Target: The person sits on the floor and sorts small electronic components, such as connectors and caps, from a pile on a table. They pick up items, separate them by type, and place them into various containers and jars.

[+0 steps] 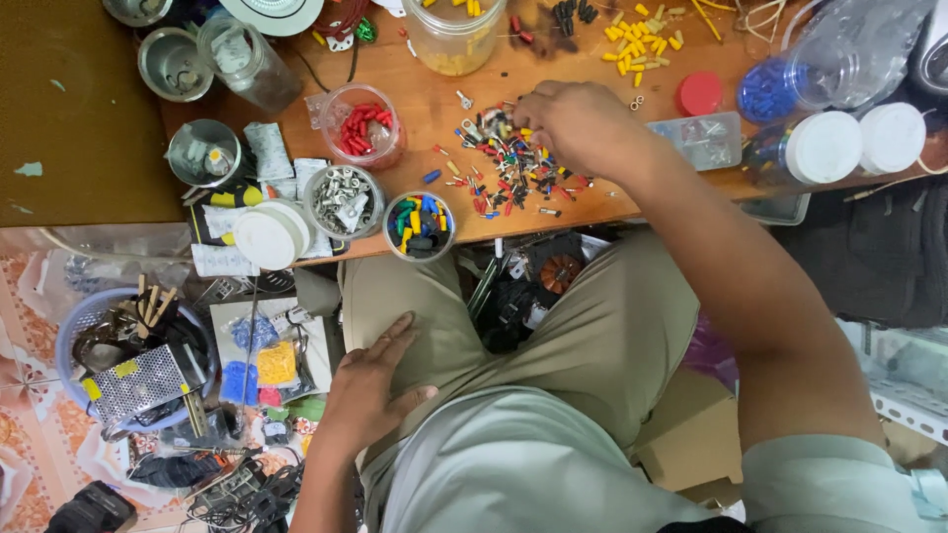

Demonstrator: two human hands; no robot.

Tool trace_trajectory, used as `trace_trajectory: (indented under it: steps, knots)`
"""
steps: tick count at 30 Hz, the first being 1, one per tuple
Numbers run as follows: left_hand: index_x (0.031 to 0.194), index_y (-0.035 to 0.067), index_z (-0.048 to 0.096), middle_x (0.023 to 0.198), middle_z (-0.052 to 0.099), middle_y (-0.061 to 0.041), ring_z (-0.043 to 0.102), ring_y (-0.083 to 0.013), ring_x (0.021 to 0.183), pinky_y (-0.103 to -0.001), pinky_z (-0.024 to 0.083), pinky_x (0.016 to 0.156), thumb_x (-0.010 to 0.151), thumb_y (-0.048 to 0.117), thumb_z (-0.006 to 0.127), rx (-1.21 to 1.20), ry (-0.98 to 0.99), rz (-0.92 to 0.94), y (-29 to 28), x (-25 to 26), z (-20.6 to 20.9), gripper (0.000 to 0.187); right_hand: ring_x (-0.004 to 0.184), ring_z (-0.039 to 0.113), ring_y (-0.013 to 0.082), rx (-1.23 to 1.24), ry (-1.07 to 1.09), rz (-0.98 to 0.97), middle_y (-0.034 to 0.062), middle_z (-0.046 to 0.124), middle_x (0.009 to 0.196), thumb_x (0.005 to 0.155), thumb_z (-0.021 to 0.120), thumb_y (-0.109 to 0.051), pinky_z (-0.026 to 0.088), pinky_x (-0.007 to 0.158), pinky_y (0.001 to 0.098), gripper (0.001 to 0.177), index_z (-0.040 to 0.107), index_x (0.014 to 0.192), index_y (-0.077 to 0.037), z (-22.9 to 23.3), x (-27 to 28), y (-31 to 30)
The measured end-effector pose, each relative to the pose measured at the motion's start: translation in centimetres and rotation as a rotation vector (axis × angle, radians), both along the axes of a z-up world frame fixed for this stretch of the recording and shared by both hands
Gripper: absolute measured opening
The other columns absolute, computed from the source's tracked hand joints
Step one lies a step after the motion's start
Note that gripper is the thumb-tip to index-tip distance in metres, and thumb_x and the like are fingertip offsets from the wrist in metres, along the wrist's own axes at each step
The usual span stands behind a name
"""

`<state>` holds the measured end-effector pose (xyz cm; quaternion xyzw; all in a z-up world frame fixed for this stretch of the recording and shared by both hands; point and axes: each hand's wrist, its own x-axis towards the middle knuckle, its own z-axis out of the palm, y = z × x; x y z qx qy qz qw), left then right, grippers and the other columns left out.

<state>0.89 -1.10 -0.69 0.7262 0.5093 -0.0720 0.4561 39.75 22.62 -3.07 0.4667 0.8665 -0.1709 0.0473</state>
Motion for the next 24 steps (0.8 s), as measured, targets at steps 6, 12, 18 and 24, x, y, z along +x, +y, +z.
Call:
trace_trajectory:
  steps: [6, 12, 18, 24]
  knots:
    - [0.157, 0.021, 0.038, 0.169, 0.031, 0.003, 0.042, -0.0225, 0.147, -0.047, 0.034, 0.111, 0.087, 0.054, 0.071, 0.005, -0.009, 0.001, -0.2, 0.1, 0.4, 0.085, 0.093, 0.068, 0.0302, -0.063, 0.252, -0.107, 0.0074, 0.069, 0.105, 0.089, 0.063, 0.003, 0.051, 0.077, 0.0449, 0.050, 0.064, 0.136, -0.013, 1.8, 0.2, -0.8]
    - [0.153, 0.020, 0.043, 0.168, 0.034, 0.003, 0.041, -0.0203, 0.148, -0.047, 0.035, 0.110, 0.085, 0.056, 0.073, 0.043, -0.010, 0.011, -0.5, 0.0, 0.2, 0.082, 0.051, 0.027, 0.0030, -0.314, 0.764, -0.345, -0.0080, 0.040, 0.059, 0.106, 0.066, -0.015, 0.019, 0.048, 0.0225, 0.014, 0.073, 0.116, -0.008, 7.3, -0.4, -3.6]
    - [0.155, 0.018, 0.041, 0.168, 0.034, -0.001, 0.037, -0.0181, 0.152, -0.049, 0.036, 0.109, 0.087, 0.054, 0.071, 0.054, -0.057, 0.010, -0.4, 0.0, 0.2, 0.083, 0.060, 0.054, 0.0071, -0.532, 1.254, -0.457, 0.0057, 0.067, 0.082, 0.104, 0.068, -0.014, 0.044, 0.055, 0.0192, 0.020, 0.069, 0.118, -0.001, 5.1, 1.4, -6.0]
    - [0.155, 0.018, 0.041, 0.169, 0.032, 0.002, 0.034, -0.0161, 0.152, -0.047, 0.032, 0.112, 0.087, 0.056, 0.069, 0.036, -0.026, 0.015, -0.6, 0.3, 0.4, 0.083, 0.056, 0.050, 0.0097, -0.499, 1.329, -0.439, 0.0163, 0.071, 0.093, 0.104, 0.066, -0.015, 0.043, 0.054, 0.0213, 0.020, 0.067, 0.117, 0.001, 5.0, 1.7, -6.5]
